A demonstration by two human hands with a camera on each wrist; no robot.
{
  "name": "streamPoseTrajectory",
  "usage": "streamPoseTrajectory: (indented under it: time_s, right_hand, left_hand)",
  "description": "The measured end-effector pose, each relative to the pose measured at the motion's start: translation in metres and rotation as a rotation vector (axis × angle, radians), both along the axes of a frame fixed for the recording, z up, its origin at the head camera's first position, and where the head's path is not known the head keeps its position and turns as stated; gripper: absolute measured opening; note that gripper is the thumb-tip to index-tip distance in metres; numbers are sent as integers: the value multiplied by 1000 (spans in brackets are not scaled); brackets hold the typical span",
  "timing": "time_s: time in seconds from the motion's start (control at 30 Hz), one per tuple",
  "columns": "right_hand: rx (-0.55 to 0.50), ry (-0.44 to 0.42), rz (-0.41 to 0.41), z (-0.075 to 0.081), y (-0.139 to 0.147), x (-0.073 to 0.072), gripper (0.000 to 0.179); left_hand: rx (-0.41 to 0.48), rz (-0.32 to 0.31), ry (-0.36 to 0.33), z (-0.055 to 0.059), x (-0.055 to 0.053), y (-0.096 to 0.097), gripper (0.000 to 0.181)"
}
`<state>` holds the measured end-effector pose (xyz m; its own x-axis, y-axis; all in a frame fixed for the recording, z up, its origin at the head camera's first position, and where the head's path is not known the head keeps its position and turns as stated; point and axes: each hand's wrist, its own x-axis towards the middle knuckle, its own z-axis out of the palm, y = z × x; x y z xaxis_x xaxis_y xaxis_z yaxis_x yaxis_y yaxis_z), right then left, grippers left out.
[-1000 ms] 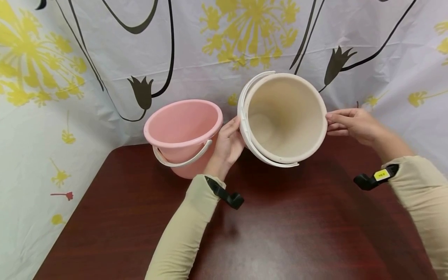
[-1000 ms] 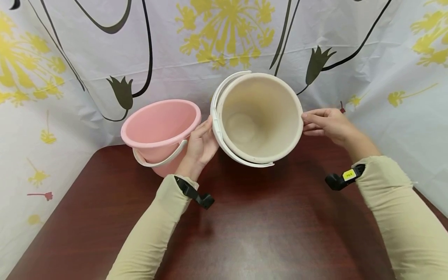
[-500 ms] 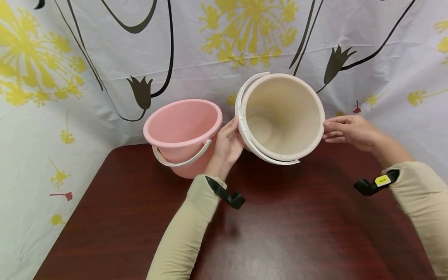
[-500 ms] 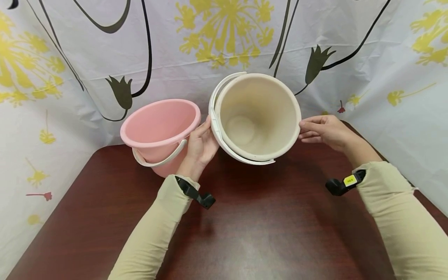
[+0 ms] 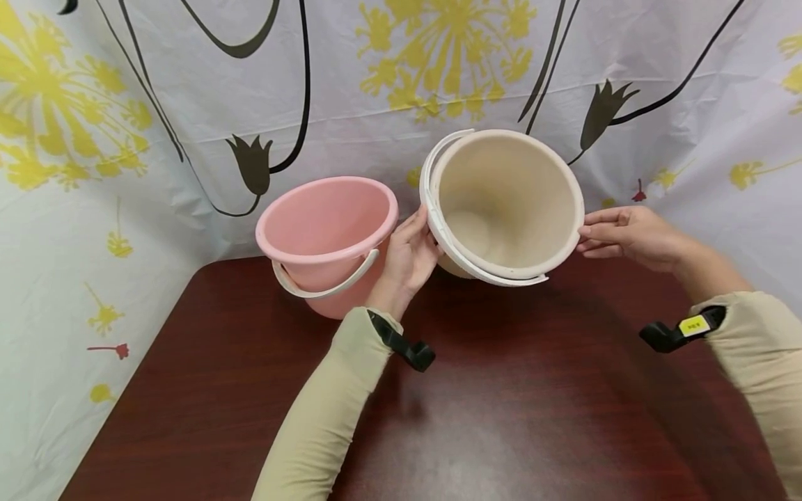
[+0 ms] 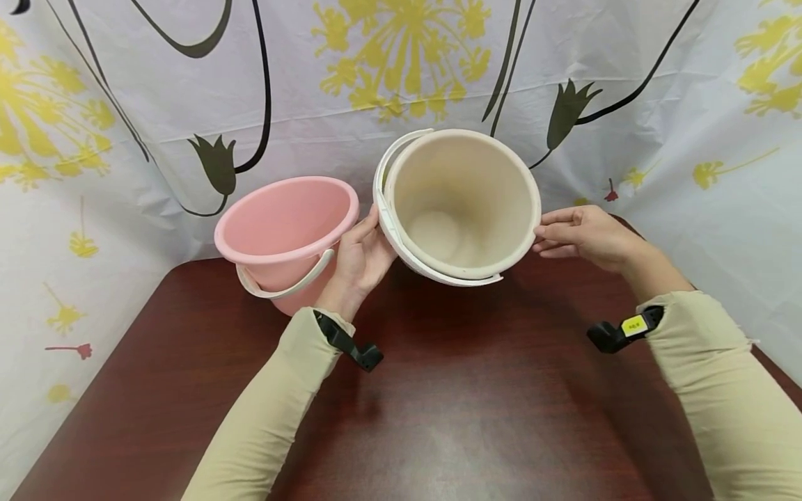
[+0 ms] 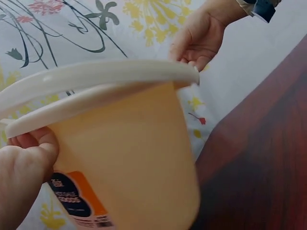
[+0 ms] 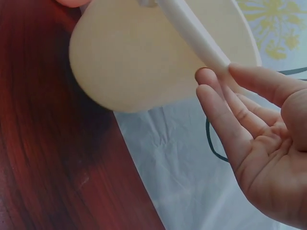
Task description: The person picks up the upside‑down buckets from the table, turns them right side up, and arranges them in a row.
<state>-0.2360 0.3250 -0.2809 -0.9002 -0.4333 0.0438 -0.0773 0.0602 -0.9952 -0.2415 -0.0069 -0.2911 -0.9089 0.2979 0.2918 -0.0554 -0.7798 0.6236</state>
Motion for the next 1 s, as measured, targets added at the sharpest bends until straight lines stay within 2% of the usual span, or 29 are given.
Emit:
streamPoseTrajectory:
  time_s: [0.13,0.37,0.63,1.0]
  right_hand:
    - [-126,5,-13,5,0,0,27]
    - [-302,-31,47,13,3,-7,29]
    - [-329,-99,67,21,6,-16,29]
    - [-315,-110,-42,22,2,-23,26]
  left_hand:
    - [-24,-22,-3,4,0,-2,34]
    - [-32,-22,-18,5,1,-2,31]
    - [-39,0,-57,1,2,-1,33]
    - [-32,23,-128,0,5,4,30]
